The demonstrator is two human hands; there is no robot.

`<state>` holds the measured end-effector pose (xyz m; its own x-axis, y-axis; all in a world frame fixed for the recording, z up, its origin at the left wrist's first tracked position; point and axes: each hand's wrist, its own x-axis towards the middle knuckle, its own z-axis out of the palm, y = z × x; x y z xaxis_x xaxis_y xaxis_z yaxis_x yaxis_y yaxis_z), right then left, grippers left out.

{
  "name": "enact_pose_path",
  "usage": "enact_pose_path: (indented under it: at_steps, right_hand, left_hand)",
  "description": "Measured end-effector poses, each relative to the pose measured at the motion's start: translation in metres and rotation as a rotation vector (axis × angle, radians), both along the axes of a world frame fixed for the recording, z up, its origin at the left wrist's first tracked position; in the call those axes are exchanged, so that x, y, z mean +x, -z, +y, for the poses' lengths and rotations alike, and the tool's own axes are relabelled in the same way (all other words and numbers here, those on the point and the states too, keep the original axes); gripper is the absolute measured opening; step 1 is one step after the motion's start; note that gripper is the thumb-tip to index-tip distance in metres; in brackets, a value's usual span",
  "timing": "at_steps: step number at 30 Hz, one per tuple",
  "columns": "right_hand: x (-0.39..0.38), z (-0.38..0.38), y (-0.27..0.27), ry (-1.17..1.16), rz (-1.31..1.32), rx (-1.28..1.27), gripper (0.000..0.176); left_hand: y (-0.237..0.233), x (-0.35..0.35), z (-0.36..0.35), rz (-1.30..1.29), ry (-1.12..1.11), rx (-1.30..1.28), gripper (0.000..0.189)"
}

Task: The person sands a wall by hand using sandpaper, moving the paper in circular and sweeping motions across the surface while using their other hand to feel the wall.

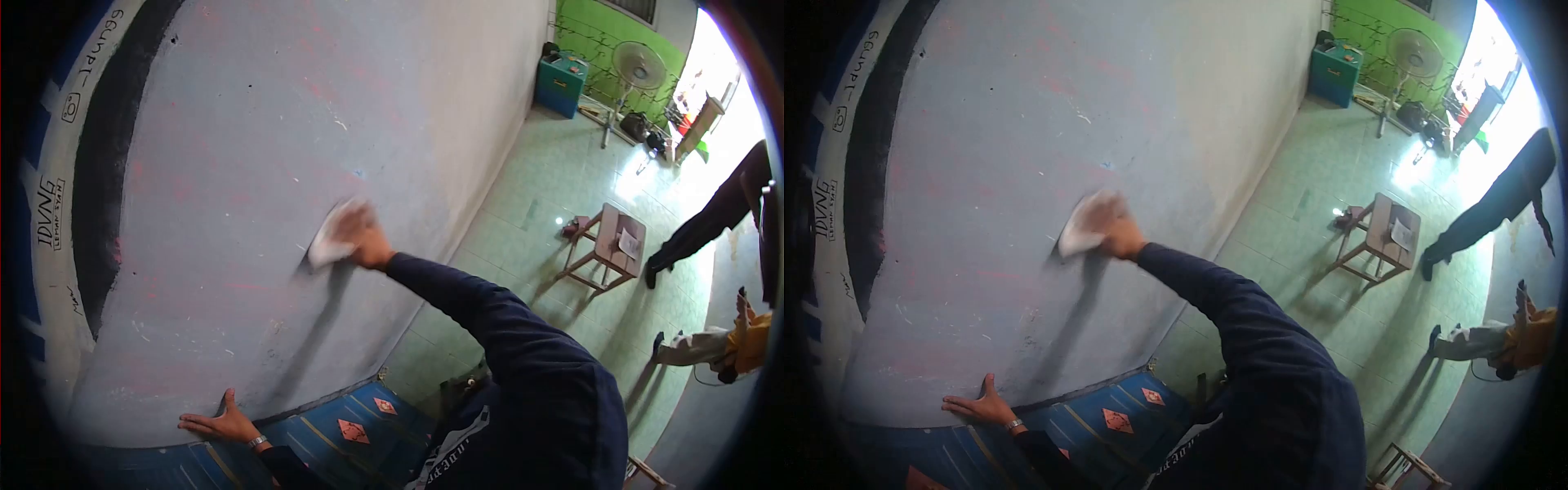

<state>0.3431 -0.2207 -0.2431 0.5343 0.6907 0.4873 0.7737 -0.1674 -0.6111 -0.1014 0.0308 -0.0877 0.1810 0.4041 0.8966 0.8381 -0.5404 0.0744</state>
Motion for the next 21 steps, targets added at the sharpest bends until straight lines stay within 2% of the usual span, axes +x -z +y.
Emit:
enact_pose_path:
  at_steps: [1,3,4,5,7,9,10,11,13,14,15,16,17,19,21]
  right_hand:
    - [0.003,0.011,0.001,-0.015,-0.007,0.009,0.046]
    - [-0.01,0.036,0.027,0.381,-0.191,0.502,0.046]
    - [-0.043,0.059,0.05,0.233,-0.27,0.28,0.051]
    - [-0.072,0.05,0.032,0.027,-0.548,0.206,0.057]
    - [-0.066,0.036,0.015,-0.425,-0.393,-0.073,0.062]
    - [-0.03,-0.004,-0.018,-0.188,-0.305,-0.242,0.058]
    - [0.0,0.019,0.033,0.095,-0.139,0.295,0.055]
    - [0.016,0.004,0.007,0.446,-0.082,0.511,0.049]
    - [0.0,0.034,0.03,0.445,-0.156,0.556,0.05]
    - [-0.036,0.045,0.034,0.222,-0.133,0.262,0.053]
    - [-0.057,0.037,0.018,-0.077,-0.271,0.061,0.061]
    - [-0.063,0.037,0.012,-0.078,-0.838,0.144,0.066]
    - [-0.054,0.03,0.005,-0.23,-0.84,0.125,0.067]
    - [-0.013,0.01,-0.002,-0.308,-0.641,-0.047,0.06]
    - [0.032,-0.003,-0.005,0.22,-0.537,0.333,0.055]
  left_hand:
    - [0.001,0.001,0.001,-0.007,0.007,-0.036,0.135]
    - [0.004,0.002,-0.002,-0.015,0.005,-0.082,0.134]
    - [0.003,0.002,-0.004,0.008,-0.002,-0.075,0.134]
    - [0.0,0.002,-0.004,0.037,-0.008,-0.067,0.135]
    - [0.0,0.002,-0.004,0.043,-0.024,-0.103,0.135]
    - [0.0,0.002,-0.001,0.029,-0.045,-0.122,0.135]
    - [0.001,0.001,0.001,0.031,-0.036,-0.125,0.135]
    - [0.001,0.001,0.002,0.03,-0.026,-0.131,0.136]
    - [0.003,0.001,0.001,0.035,-0.033,-0.122,0.136]
    - [0.001,0.001,0.002,0.05,-0.039,-0.104,0.136]
    - [0.001,0.0,0.0,0.027,-0.034,-0.098,0.136]
    - [0.001,-0.001,-0.002,0.046,-0.065,-0.121,0.136]
    - [-0.003,0.001,-0.004,0.071,-0.09,-0.141,0.136]
    - [-0.009,0.007,-0.011,0.051,-0.11,-0.156,0.135]
    - [-0.013,0.012,-0.018,0.012,-0.108,-0.243,0.129]
